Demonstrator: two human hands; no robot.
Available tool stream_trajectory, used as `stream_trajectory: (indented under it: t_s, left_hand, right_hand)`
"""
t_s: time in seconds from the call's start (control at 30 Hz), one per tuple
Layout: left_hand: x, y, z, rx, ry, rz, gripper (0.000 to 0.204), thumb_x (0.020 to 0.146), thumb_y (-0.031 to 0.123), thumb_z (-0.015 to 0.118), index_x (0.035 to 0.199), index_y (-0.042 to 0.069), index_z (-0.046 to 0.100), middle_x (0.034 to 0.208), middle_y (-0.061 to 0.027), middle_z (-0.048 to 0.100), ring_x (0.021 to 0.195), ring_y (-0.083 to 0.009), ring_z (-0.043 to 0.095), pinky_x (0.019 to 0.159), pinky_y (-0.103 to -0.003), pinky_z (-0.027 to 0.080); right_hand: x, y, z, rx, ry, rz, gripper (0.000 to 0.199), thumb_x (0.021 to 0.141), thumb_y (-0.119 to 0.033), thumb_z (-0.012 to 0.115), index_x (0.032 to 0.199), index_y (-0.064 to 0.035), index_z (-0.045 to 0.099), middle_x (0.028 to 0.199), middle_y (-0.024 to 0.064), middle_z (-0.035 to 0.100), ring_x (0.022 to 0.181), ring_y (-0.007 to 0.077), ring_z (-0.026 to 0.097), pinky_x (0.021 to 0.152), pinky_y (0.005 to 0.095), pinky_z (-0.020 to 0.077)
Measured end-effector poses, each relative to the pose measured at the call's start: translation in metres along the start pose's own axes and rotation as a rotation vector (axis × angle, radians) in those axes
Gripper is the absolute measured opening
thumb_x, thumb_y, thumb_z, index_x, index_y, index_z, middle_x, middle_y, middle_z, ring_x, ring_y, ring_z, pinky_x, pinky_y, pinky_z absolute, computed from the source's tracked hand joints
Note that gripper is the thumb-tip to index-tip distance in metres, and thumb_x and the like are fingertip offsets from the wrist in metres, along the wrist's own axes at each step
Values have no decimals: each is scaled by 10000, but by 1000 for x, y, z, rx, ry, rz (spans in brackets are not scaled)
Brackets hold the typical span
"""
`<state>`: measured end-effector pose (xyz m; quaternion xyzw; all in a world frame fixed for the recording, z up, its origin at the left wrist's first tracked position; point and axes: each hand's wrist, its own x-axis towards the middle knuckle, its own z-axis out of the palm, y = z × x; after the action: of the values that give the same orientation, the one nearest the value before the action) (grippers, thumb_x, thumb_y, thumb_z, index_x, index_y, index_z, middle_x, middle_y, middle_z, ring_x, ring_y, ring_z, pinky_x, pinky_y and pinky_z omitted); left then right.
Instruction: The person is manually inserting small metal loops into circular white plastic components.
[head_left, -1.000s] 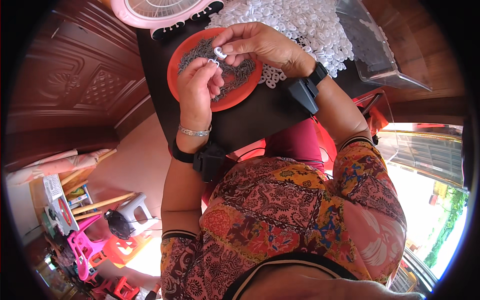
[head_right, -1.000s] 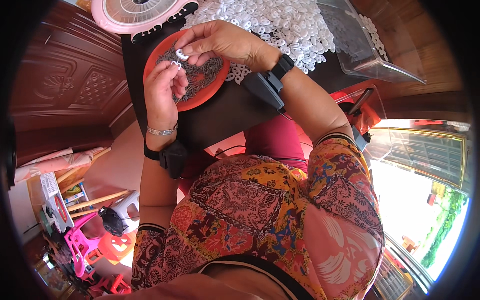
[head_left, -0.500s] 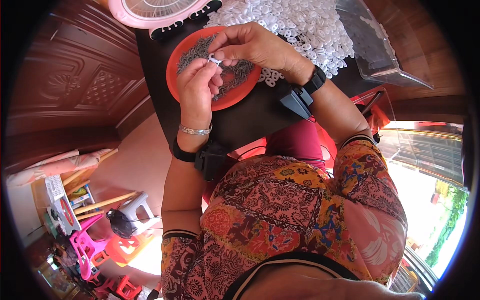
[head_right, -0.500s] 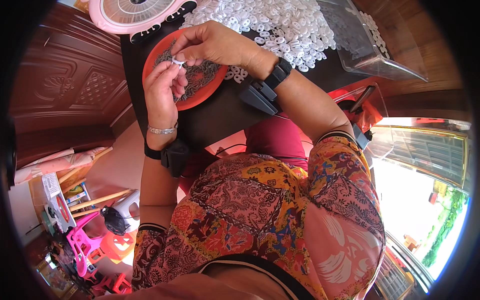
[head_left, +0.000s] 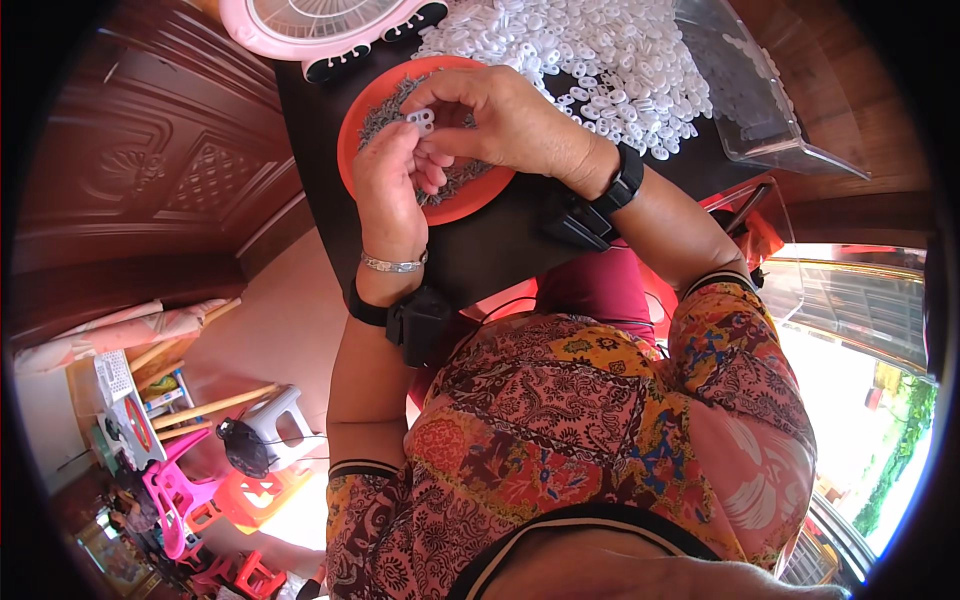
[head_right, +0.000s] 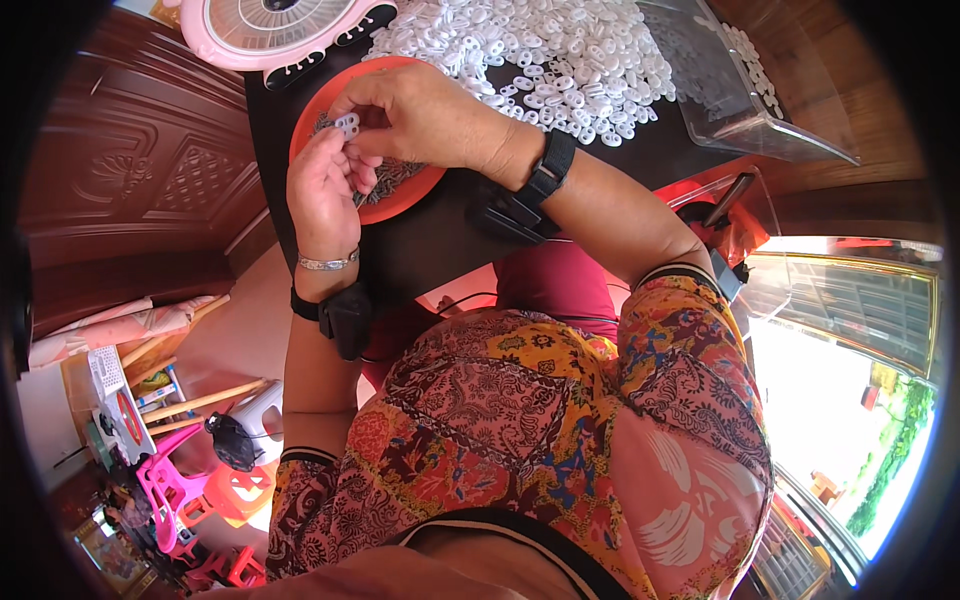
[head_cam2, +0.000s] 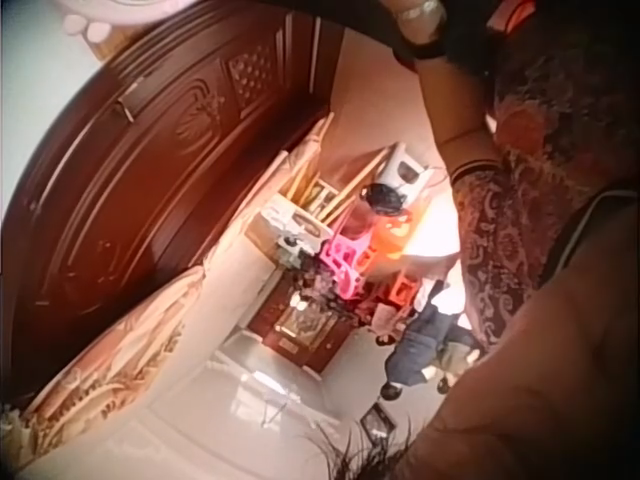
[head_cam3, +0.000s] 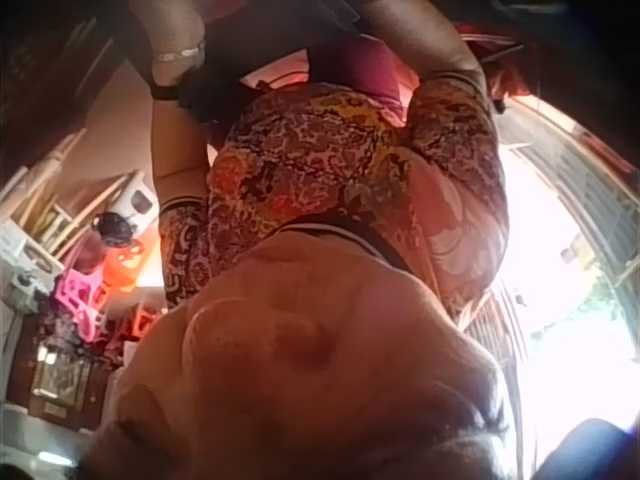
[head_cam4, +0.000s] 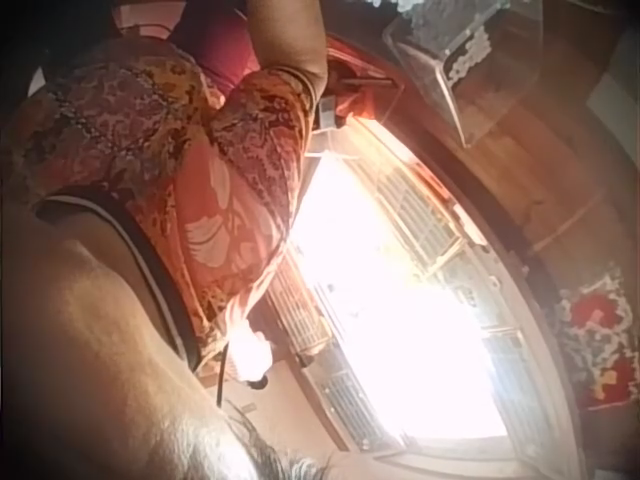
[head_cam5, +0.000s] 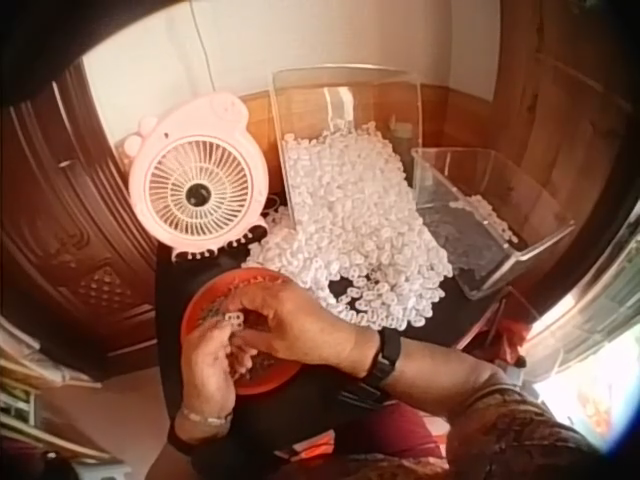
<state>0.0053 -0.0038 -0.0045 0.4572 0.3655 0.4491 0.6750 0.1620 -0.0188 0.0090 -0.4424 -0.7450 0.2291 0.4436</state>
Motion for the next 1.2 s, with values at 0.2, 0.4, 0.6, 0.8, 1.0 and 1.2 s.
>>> stream_trajectory:
  t_s: [0.2, 0.4, 0.6, 0.8, 1.0, 1.2]
  left_hand:
    - [4, -2, -4, 28, -24, 30, 228, 881, 218, 499, 867, 20, 612, 644, -37, 588, 500, -80, 489, 465, -193, 354]
    - [1, -2, 1, 95, -12, 35, 230, 902, 220, 478, 865, 26, 596, 659, -35, 588, 519, -92, 491, 488, -215, 362]
    - [-1, -4, 0, 41, -32, 69, 246, 908, 211, 457, 860, 10, 591, 669, -67, 613, 518, -113, 504, 495, -228, 383]
    - [-1, -4, -1, -8, -62, 93, 263, 901, 197, 445, 839, -9, 597, 650, -82, 616, 489, -117, 510, 463, -222, 396]
    - [-2, -4, -1, -19, -69, 107, 262, 903, 184, 438, 810, -8, 589, 629, -83, 596, 477, -122, 506, 446, -230, 398]
    - [0, -5, 3, -32, -88, 93, 270, 911, 192, 441, 798, -7, 585, 632, -77, 584, 487, -120, 502, 456, -230, 390]
  right_hand:
    - [1, 1, 2, -22, -1, -76, 286, 731, -74, 689, 1008, -50, 626, 867, 67, 658, 802, 184, 650, 733, 283, 518]
    - [-1, -4, 8, -228, 46, -115, 270, 751, -130, 681, 1003, -56, 619, 871, 102, 657, 797, 246, 651, 711, 312, 519]
    - [-3, -6, 8, -246, 33, -108, 256, 773, -180, 662, 989, -55, 608, 801, 114, 651, 737, 285, 641, 652, 344, 510]
    - [-5, -8, 11, -288, 53, -156, 229, 788, -170, 644, 974, -48, 588, 752, 120, 639, 705, 295, 638, 616, 359, 507]
    - [-5, -9, 12, -308, 52, -162, 206, 786, -162, 637, 948, -45, 586, 712, 121, 632, 673, 299, 635, 591, 362, 506]
    - [-5, -12, 5, -300, 66, -157, 196, 783, -170, 638, 938, -55, 607, 680, 122, 625, 660, 295, 633, 585, 361, 507]
